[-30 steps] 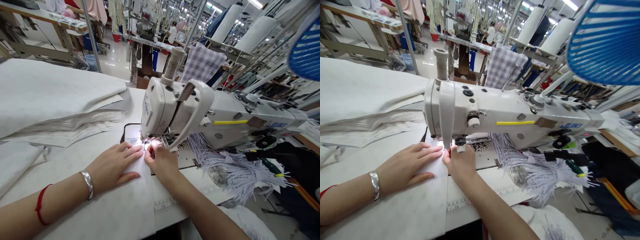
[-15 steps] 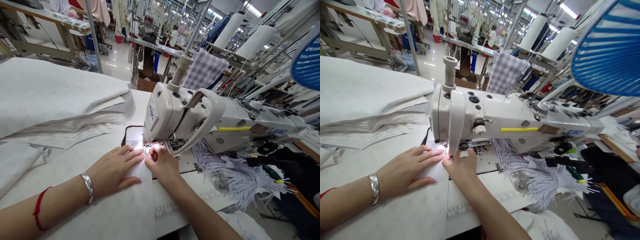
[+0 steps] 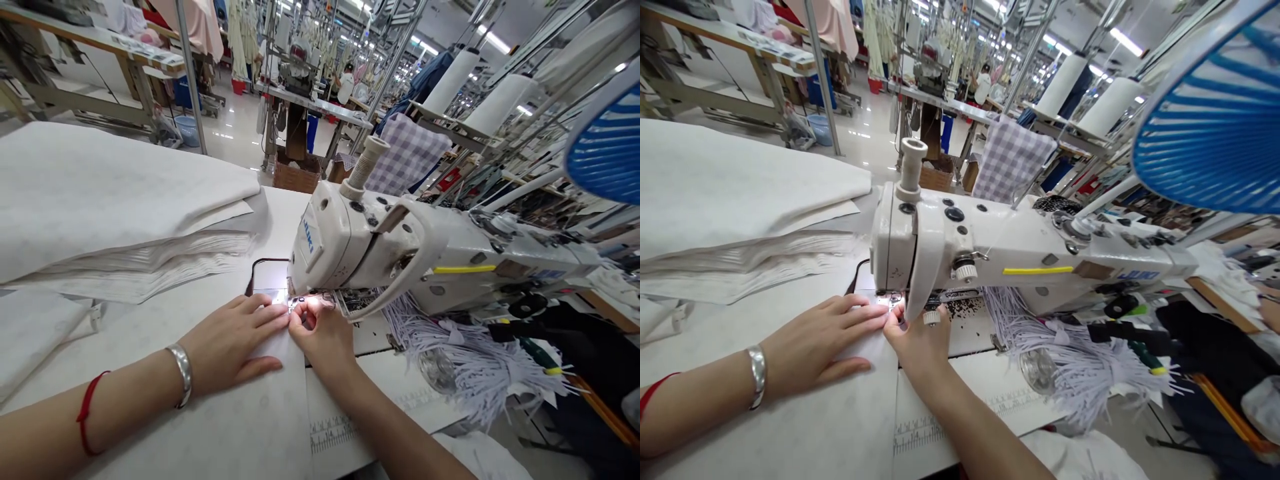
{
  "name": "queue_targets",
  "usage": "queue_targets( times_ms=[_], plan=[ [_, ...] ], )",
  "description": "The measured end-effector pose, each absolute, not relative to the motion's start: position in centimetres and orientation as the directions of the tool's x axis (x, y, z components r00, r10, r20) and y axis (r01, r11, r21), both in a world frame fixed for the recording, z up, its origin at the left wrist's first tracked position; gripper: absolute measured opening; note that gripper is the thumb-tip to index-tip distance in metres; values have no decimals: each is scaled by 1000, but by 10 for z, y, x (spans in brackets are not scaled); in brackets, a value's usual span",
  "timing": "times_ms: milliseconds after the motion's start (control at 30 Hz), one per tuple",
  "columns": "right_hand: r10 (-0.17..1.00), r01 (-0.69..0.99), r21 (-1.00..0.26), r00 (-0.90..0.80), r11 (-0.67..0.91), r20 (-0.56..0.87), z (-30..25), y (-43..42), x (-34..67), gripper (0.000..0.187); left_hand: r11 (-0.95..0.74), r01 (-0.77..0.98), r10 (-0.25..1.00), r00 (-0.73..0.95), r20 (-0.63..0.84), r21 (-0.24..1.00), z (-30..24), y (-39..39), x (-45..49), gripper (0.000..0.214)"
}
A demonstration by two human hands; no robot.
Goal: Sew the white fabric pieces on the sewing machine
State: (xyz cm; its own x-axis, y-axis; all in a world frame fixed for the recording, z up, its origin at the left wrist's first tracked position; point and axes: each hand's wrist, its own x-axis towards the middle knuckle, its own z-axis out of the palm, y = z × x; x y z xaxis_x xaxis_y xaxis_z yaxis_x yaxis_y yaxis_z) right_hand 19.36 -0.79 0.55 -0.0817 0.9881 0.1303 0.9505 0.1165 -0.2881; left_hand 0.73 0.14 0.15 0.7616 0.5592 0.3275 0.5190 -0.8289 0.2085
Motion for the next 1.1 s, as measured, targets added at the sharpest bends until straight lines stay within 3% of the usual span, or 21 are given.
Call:
queue_targets(
  times_ms=[200,500,767,1000,1100],
  plan=[
    [985,926,-348,-100,145,143,13,-21,194,38,-812,528,583,752,309,247,4,3,6,40],
    [965,913,-351,-129,205,229,4,-26,193,30,-832,510,555,777,297,219,6,5,8,39],
    [957,928,-296,-157,227,244,4,-29,189,16,-748,604,664,691,286,277,5,-17,21,43],
    [956,925,-307,-147,224,254,4,-29,189,20,-827,497,558,786,266,263,11,-1,15,37],
    [958,919,-330,-137,218,253,4,-30,189,23,-803,531,590,772,236,272,10,-9,18,34]
  ],
)
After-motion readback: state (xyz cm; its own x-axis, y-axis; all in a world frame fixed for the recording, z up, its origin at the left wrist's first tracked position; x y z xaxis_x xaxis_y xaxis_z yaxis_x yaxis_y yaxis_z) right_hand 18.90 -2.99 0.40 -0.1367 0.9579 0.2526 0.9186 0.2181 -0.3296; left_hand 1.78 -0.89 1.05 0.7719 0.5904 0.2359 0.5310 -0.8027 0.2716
